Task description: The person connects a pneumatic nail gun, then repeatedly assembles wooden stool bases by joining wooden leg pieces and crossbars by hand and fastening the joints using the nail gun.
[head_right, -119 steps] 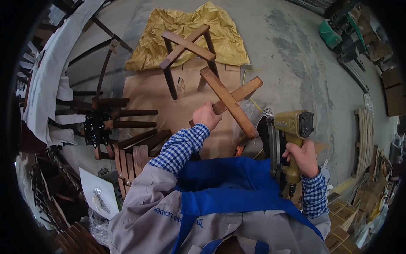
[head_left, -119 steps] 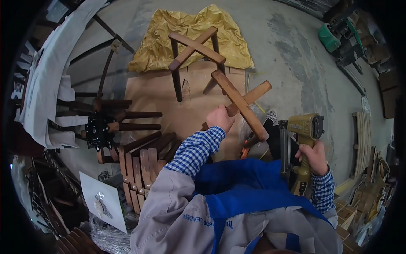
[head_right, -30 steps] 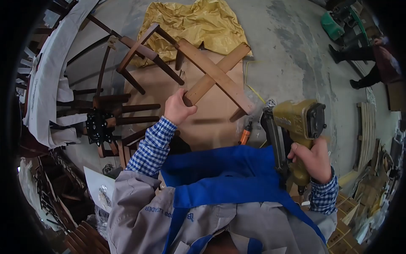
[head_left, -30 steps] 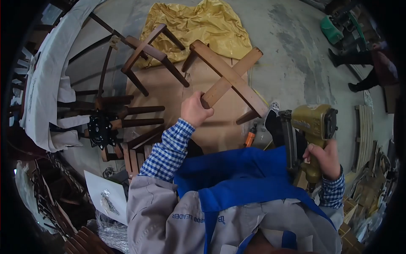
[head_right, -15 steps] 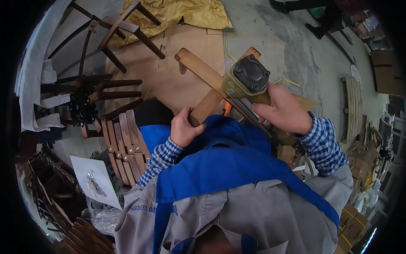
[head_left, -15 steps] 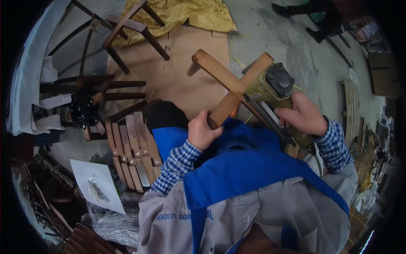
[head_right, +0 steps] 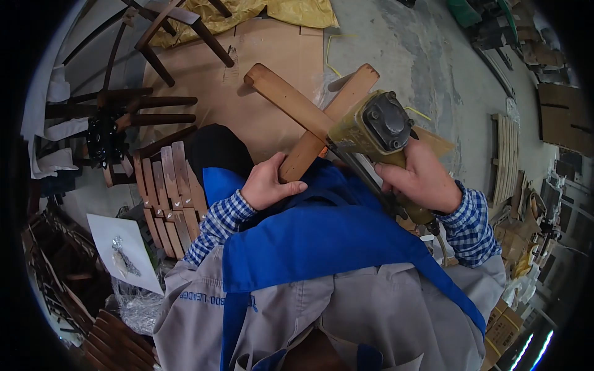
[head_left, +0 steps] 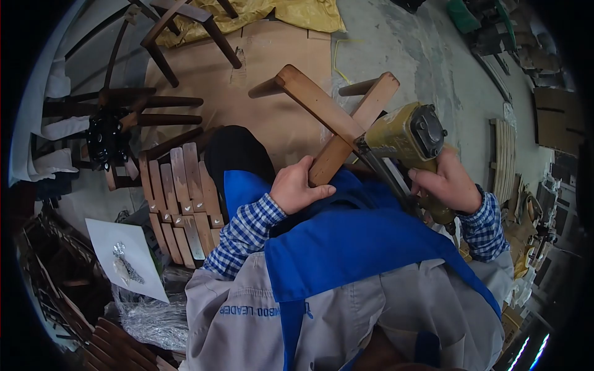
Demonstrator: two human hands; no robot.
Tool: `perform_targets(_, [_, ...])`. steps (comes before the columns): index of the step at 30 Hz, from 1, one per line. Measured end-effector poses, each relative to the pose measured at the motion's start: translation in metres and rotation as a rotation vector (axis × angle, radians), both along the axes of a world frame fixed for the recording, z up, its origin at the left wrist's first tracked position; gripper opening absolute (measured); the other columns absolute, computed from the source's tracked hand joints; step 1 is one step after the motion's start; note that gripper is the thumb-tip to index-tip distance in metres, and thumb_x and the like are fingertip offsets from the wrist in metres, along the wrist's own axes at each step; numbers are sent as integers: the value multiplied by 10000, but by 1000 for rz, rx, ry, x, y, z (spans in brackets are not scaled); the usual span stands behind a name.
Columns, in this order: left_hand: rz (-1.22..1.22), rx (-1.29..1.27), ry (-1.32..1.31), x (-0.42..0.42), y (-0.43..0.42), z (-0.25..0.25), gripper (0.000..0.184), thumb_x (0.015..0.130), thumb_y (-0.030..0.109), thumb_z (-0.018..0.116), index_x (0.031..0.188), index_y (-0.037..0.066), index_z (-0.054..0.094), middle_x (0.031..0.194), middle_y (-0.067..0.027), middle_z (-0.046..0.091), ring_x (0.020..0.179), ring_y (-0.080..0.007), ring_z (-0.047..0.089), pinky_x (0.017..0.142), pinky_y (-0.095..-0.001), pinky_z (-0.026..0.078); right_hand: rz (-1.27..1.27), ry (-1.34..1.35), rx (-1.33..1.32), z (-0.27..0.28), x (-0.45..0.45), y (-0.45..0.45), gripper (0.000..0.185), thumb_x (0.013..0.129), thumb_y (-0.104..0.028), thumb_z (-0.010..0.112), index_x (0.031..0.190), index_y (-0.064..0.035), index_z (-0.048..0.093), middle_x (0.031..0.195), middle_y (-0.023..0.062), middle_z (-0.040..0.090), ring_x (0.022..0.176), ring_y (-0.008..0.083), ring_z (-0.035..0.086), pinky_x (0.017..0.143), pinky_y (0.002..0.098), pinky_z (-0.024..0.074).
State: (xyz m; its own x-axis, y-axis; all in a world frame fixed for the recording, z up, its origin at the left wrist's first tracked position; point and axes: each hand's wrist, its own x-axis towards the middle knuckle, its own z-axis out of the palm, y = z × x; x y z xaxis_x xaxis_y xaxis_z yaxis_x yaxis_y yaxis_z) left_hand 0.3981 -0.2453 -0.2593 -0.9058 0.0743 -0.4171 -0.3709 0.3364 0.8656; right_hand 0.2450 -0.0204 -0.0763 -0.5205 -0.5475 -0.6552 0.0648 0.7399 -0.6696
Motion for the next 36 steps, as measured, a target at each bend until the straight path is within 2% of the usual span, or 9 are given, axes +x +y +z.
perform_targets(2, [77, 55, 114, 8, 2, -6, 607, 687, 365, 804, 1087, -34, 582, 861, -239, 664, 813, -357, 687, 727, -415, 538, -13, 18, -40, 3, 7, -6, 410, 891, -109, 601, 1245, 66, 489, 898, 100, 649, 640, 126, 639, 577, 276, 535])
perform_targets(7, [103, 96, 104, 19, 2, -16, 588, 691, 346, 800, 1085, -34, 586, 858, -236, 667, 805, -361, 684, 732, -413, 536, 16, 59, -62, -3, 18, -10, 382, 873, -69, 612, 1224, 49, 521, 902, 93, 649, 649, 132, 632, 593, 282, 523])
perform_targets(12, [124, 94, 132, 26, 1, -25, 590, 691, 340, 799, 1090, -39, 587, 873, -245, 671, 806, -362, 685, 741, -414, 539, 1, 77, 57, 15, 27, -28, 352, 861, -48, 616, 1189, 51, 535, 899, 83, 644, 664, 132, 628, 605, 281, 522])
perform_targets(15, [164, 119, 178, 31, 2, -31, 569, 706, 344, 812, 1060, -41, 587, 836, -216, 659, 739, -317, 679, 693, -369, 542, -44, 107, 14, 18, 32, -29, 314, 855, -43, 620, 1146, 51, 548, 881, 76, 645, 659, 128, 627, 602, 279, 520])
perform_targets(17, [131, 121, 131, 30, 0, -25, 631, 690, 339, 798, 1132, -51, 574, 897, -265, 675, 825, -365, 691, 764, -415, 551, -83, 129, -43, 15, 36, -30, 293, 853, -41, 622, 1123, 51, 555, 869, 73, 646, 653, 124, 626, 596, 277, 519])
perform_targets(19, [128, 112, 130, 32, -1, -23, 634, 691, 338, 797, 1135, -53, 570, 893, -268, 674, 821, -366, 691, 763, -415, 552, -31, 137, -19, 10, 37, -37, 253, 858, -53, 619, 1088, 41, 569, 820, 60, 641, 637, 116, 619, 581, 271, 508])
perform_targets(23, [159, 79, 166, 36, 1, -26, 630, 695, 334, 791, 1128, -64, 566, 879, -272, 671, 800, -371, 689, 753, -417, 553, 92, 106, 71, -1, 33, -36, 238, 869, -71, 613, 1078, 34, 574, 784, 51, 633, 634, 112, 616, 568, 268, 498])
perform_targets(36, [158, 51, 139, 34, 8, -22, 610, 695, 334, 784, 1094, -76, 573, 867, -274, 673, 774, -368, 692, 743, -416, 560, 54, 115, 40, -6, 39, -27, 287, 874, -80, 614, 1127, 39, 550, 788, 59, 641, 625, 117, 628, 567, 275, 504])
